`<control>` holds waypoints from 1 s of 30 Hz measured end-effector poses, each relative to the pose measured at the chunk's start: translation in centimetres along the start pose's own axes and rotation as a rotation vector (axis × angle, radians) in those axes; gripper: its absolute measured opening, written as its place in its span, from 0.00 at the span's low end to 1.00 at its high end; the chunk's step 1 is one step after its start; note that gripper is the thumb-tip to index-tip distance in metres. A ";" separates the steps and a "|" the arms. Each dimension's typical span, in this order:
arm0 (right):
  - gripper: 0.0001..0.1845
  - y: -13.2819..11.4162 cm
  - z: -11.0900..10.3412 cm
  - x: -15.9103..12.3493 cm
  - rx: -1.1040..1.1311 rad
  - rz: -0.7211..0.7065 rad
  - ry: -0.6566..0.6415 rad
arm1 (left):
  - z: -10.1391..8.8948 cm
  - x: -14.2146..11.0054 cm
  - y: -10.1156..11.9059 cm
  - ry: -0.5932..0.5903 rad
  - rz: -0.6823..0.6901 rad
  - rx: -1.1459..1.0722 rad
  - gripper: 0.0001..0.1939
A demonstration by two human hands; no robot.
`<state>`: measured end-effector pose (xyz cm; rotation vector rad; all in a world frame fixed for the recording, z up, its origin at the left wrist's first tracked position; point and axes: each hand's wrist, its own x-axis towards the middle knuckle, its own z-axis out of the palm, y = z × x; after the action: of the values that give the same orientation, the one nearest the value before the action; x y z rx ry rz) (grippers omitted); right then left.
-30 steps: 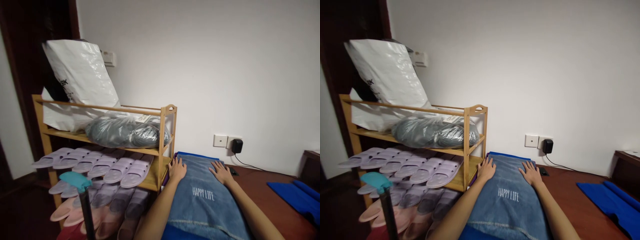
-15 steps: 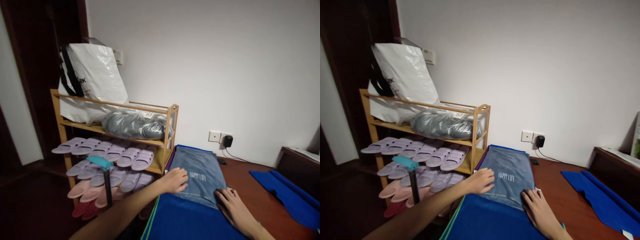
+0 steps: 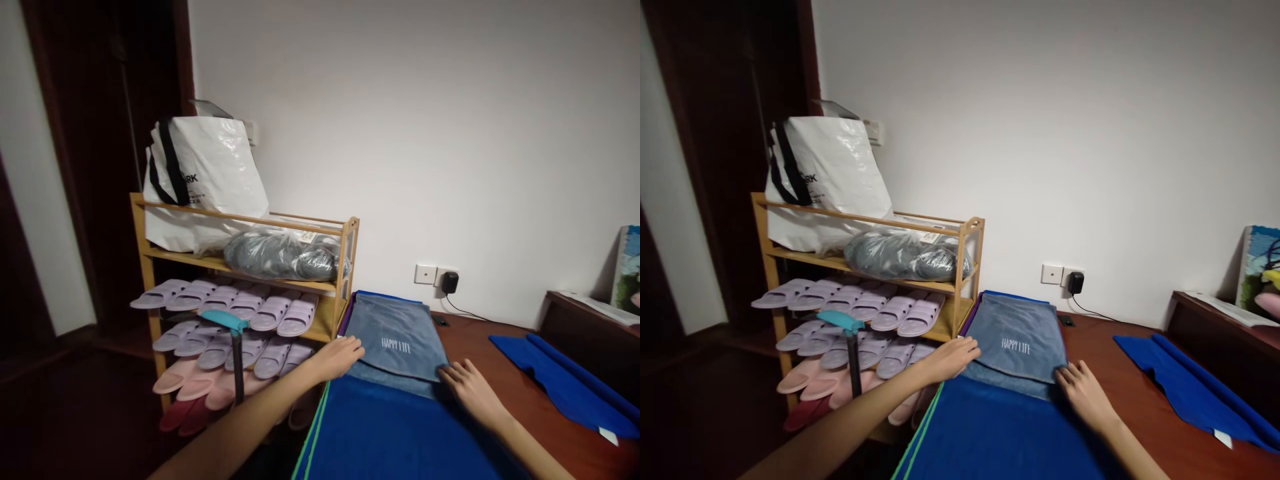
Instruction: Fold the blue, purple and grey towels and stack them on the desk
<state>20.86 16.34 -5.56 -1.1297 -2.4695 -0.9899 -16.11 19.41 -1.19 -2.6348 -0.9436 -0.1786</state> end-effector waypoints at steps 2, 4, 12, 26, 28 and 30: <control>0.17 0.1 -0.3 -0.3 0.004 0.027 0.016 | -0.4 -0.3 -0.2 0.018 -0.033 -0.006 0.12; 0.17 0.1 -0.3 -0.7 0.029 0.040 0.049 | -0.9 -0.7 -0.2 0.026 -0.045 -0.008 0.11; 0.20 0.4 0.2 -1.7 0.044 -0.001 0.099 | -1.5 -1.1 0.7 0.021 -0.043 0.000 0.12; 0.30 0.5 0.4 5.1 0.493 0.486 -0.277 | 0.5 3.5 -0.1 0.071 -0.304 -0.245 0.17; 0.34 -0.5 2.3 6.4 0.504 0.529 -0.316 | 2.0 5.0 0.1 0.052 -0.340 -0.262 0.22; 0.37 -1.5 4.0 6.6 0.509 0.553 -0.356 | 3.7 5.5 0.2 0.007 -0.352 -0.282 0.25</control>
<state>15.54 22.15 -6.10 -1.7479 -2.2255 -0.0015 -11.75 23.78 -3.42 -2.6861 -1.4715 -0.4342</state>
